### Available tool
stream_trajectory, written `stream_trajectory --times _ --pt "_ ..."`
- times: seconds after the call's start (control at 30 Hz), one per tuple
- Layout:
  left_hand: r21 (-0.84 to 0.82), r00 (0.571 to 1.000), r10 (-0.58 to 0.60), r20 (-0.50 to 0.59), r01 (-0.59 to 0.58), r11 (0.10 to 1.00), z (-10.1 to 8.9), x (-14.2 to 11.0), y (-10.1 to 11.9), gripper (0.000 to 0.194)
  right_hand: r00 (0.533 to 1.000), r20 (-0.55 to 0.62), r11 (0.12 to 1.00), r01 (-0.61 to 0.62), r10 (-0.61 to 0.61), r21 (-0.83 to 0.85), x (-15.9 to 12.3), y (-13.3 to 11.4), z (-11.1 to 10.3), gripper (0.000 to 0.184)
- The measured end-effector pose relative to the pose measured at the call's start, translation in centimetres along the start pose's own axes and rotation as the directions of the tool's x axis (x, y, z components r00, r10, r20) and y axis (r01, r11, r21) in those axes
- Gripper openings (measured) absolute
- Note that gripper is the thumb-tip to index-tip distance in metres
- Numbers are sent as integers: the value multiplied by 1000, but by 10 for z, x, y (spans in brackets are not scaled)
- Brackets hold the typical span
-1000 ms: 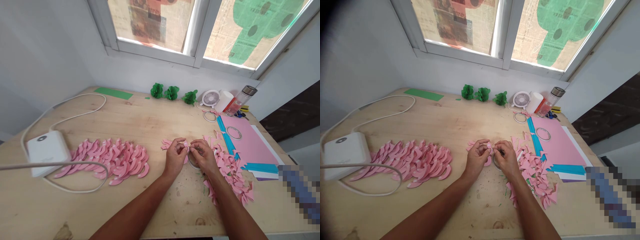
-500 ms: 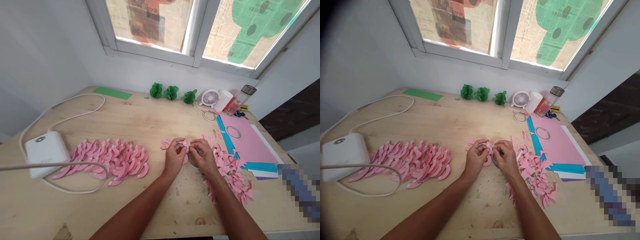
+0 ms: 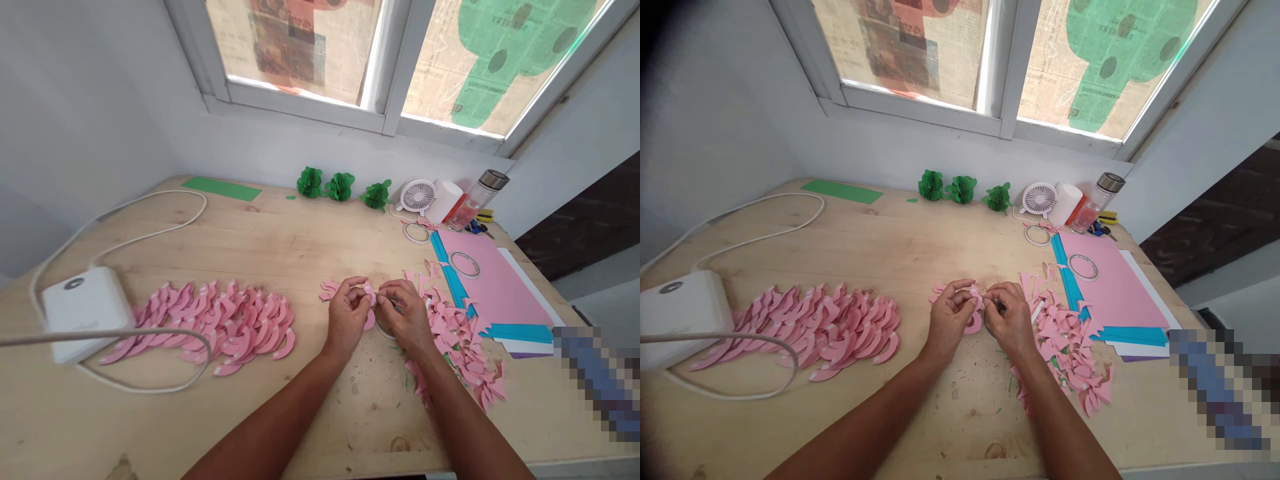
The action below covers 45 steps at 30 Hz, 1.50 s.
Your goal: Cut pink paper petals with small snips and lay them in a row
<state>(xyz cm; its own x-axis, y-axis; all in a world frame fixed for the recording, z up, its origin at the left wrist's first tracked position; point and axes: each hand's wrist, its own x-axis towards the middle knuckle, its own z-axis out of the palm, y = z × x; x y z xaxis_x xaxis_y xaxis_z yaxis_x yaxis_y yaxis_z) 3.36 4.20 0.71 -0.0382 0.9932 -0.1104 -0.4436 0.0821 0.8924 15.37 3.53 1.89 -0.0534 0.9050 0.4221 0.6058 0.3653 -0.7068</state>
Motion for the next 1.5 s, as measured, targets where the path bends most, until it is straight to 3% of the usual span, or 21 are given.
stream_trajectory --times 0.83,1.13,1.5 --pt "38 1000 27 2 -27 999 -3 2 -4 35 997 -9 992 81 -82 -101 -1 -6 0 11" --pt "-41 996 -81 -40 79 996 -1 2 1 40 999 -17 999 -40 40 18 -1 -1 1 10" --pt "-76 996 -84 -34 81 994 -2 2 3 47 996 -30 996 -84 85 31 -1 -5 -1 9"
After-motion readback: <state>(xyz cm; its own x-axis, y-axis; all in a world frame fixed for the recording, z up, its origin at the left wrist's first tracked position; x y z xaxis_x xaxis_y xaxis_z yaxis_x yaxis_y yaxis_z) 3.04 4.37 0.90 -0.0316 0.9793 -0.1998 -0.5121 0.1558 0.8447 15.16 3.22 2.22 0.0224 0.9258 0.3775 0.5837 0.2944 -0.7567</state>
